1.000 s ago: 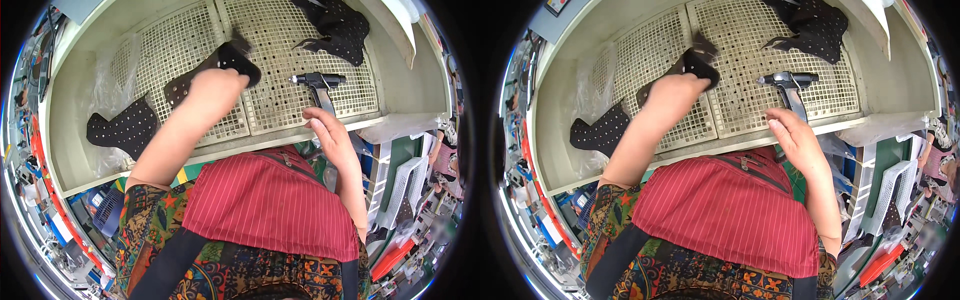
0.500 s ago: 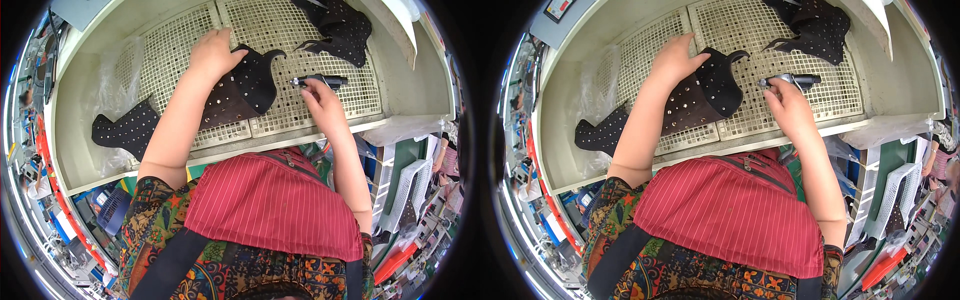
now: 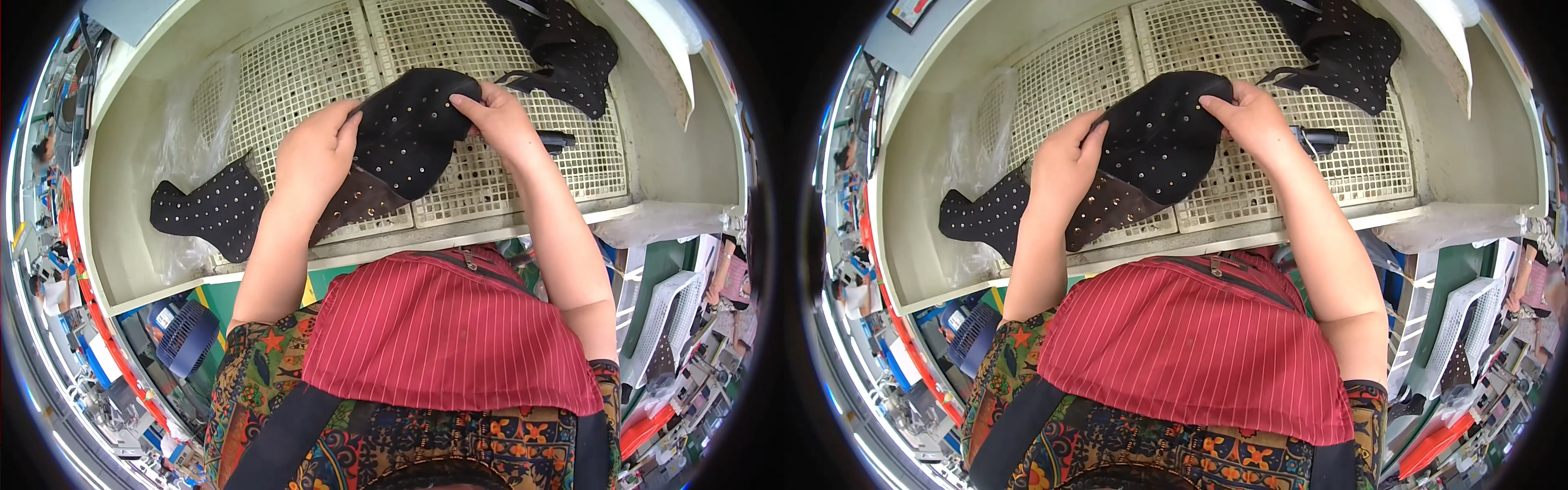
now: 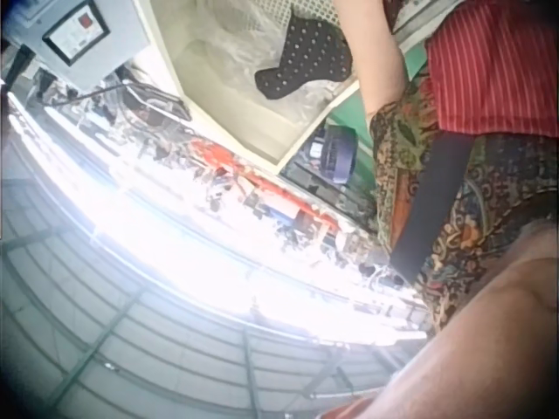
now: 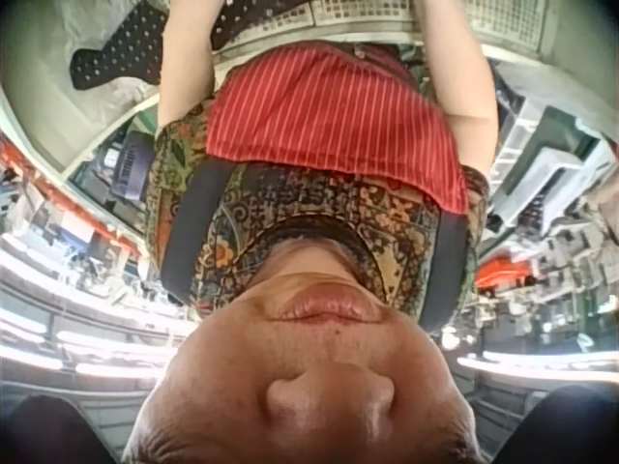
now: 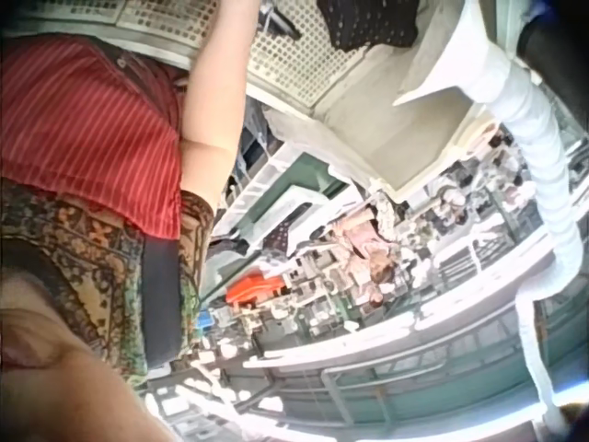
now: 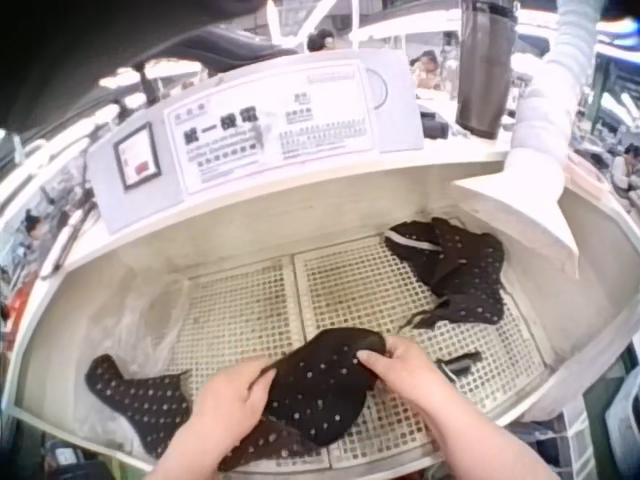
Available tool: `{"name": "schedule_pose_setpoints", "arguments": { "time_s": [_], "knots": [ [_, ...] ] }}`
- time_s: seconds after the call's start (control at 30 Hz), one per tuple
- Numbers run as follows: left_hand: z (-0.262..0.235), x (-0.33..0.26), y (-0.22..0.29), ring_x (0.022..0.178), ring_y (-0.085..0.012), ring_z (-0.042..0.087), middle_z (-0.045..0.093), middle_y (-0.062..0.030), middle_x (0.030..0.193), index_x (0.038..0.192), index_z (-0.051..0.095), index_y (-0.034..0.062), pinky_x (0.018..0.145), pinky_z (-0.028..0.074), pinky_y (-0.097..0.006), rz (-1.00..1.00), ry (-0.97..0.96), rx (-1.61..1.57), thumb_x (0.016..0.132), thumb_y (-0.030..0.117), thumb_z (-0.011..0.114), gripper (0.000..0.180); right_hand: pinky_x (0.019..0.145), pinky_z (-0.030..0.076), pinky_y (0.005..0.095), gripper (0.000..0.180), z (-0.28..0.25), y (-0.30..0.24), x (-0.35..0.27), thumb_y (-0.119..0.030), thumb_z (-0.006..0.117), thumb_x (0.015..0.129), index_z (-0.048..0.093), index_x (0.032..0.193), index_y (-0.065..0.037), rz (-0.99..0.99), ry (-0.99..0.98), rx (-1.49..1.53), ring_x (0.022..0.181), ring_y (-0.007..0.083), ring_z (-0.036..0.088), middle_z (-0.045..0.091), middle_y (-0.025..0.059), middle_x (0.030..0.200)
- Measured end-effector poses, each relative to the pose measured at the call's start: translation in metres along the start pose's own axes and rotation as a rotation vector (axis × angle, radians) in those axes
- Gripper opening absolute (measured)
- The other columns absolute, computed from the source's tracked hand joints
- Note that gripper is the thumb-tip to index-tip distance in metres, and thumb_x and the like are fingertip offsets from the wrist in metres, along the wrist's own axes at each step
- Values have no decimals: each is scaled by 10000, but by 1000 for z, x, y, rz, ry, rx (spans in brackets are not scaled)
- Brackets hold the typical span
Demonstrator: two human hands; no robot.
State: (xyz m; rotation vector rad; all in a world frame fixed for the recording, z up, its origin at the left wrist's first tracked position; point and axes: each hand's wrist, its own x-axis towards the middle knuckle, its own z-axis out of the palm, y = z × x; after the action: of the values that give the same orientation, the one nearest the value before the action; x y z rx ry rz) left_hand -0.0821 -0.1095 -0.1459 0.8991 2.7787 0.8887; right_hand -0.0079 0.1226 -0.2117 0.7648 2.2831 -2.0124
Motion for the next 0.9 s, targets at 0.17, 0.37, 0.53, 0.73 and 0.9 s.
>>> {"name": "schedule_pose_setpoints", "arguments": {
  "time_s": [0.17,0.37,0.53,0.73,0.9],
  "knots": [
    [-1,-11,-6,849,-361,627,659,-172,910,1065,628,78,736,497,-418,-110,-17,-125,907,234,533,241,777,504,374,252,15,-9,8,-221,552,890,612,1081,-68,-297,204,-529,889,288,638,669,129,964],
    [18,0,-7,813,-371,632,659,-181,874,1057,618,74,726,498,-440,-98,-18,-55,908,233,522,238,768,501,424,255,15,-13,24,-257,529,904,619,1093,-112,-415,203,-839,902,326,619,653,128,952],
    [18,3,-3,831,-366,634,662,-176,894,1074,614,80,737,500,-438,-97,-17,-89,904,235,527,246,738,516,399,282,8,-4,27,-294,562,894,615,1117,-129,-550,332,-904,885,307,625,647,111,982],
    [29,2,11,865,-353,640,665,-173,928,1125,601,87,766,501,-408,-93,-113,-52,895,268,542,299,742,517,395,364,-23,-2,-15,-244,618,857,562,1200,-135,-454,432,-680,891,300,624,617,109,1068],
    [32,12,5,936,-319,651,664,-200,1005,1198,576,39,823,493,-368,-213,-172,-98,869,371,590,467,739,505,407,306,-75,17,-86,-245,622,853,600,1095,-57,-273,455,-1111,877,325,627,624,136,1019]
  ]
}}
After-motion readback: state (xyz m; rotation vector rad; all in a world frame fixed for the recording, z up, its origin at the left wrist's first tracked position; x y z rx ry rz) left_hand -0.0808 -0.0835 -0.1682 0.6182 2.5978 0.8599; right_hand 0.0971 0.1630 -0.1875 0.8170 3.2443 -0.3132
